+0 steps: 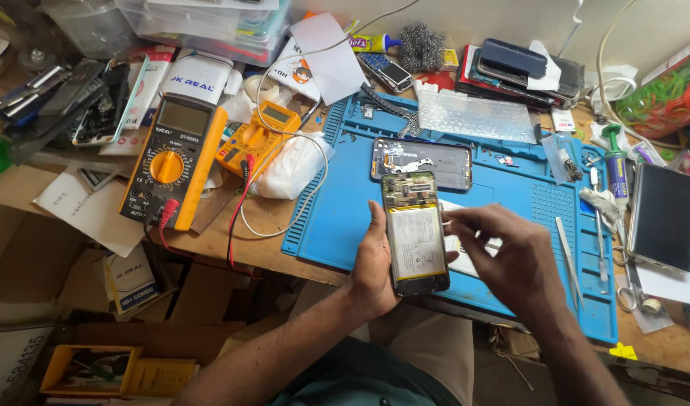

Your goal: The person uses a small screwdriver to remove screws from a disassembled mobile phone on a blue work mat. They then use tweezers to lift and remove the motherboard from the phone's chassis, placing it on a white paper sheet. The person continues to manipulate the motherboard and other internal components with tweezers.

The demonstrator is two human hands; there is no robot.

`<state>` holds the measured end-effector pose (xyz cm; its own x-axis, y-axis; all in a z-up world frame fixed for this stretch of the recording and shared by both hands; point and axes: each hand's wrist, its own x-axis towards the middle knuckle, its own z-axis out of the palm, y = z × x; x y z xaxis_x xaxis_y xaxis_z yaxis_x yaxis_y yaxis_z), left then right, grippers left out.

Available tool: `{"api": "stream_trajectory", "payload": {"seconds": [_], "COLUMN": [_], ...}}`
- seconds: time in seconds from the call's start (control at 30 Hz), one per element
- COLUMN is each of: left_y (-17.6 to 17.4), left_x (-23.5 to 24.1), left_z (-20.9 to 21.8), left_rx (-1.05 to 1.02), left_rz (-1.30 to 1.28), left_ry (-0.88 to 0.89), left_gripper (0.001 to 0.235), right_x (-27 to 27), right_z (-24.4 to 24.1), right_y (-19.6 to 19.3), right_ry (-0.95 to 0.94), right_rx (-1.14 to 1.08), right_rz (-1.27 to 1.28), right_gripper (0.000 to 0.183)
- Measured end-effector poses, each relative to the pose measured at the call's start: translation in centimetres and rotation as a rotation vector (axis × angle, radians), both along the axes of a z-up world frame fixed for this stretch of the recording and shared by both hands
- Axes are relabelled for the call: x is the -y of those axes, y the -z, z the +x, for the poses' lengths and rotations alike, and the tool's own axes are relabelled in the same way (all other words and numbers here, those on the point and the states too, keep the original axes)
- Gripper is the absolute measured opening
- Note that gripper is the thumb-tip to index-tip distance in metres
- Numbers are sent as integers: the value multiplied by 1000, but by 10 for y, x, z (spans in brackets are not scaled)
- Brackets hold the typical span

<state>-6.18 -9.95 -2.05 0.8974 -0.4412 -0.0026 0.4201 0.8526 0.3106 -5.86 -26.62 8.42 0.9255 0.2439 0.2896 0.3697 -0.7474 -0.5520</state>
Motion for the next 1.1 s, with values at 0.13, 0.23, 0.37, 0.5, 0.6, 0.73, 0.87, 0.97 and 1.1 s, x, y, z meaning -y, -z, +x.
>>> {"api": "stream_trajectory", "payload": {"seconds": [0.13, 0.23, 0.37, 0.5, 0.6, 0.73, 0.87, 0.97, 1.1], "left_y": [-6, -5, 6, 11, 16, 20, 13, 5, 1], "left_x": [0, 1, 2, 7, 7, 7, 4, 4, 4], "left_z": [1, 0, 2, 0, -2, -2, -1, -2, -1], "left_rx": [13, -21, 16, 23, 2, -44, -65, -56, -35], "left_rz": [-81, -111, -134, -62, 32, 8, 10, 49, 95], "left_ry": [-31, -31, -8, -43, -35, -22, 14, 10, -4], "left_gripper": [97, 98, 98, 84, 75, 68, 67, 67, 68], "right_x": [-2, -3, -7, -15, -25, -36, -42, -42, -47], "right_z": [-23, -31, -29, -5, 10, 19, 21, 15, 10], "right_y": [17, 24, 21, 10, 5, 3, 7, 7, 7], "right_ry": [4, 58, 14, -110, -177, -233, -224, -149, -119], "right_rx": [-34, -94, 60, 244, 230, 231, 255, 234, 310], "right_rz": [64, 86, 108, -23, -86, -164, -187, -259, -260], "right_gripper": [27, 28, 31, 39, 48, 55, 57, 57, 54]}}
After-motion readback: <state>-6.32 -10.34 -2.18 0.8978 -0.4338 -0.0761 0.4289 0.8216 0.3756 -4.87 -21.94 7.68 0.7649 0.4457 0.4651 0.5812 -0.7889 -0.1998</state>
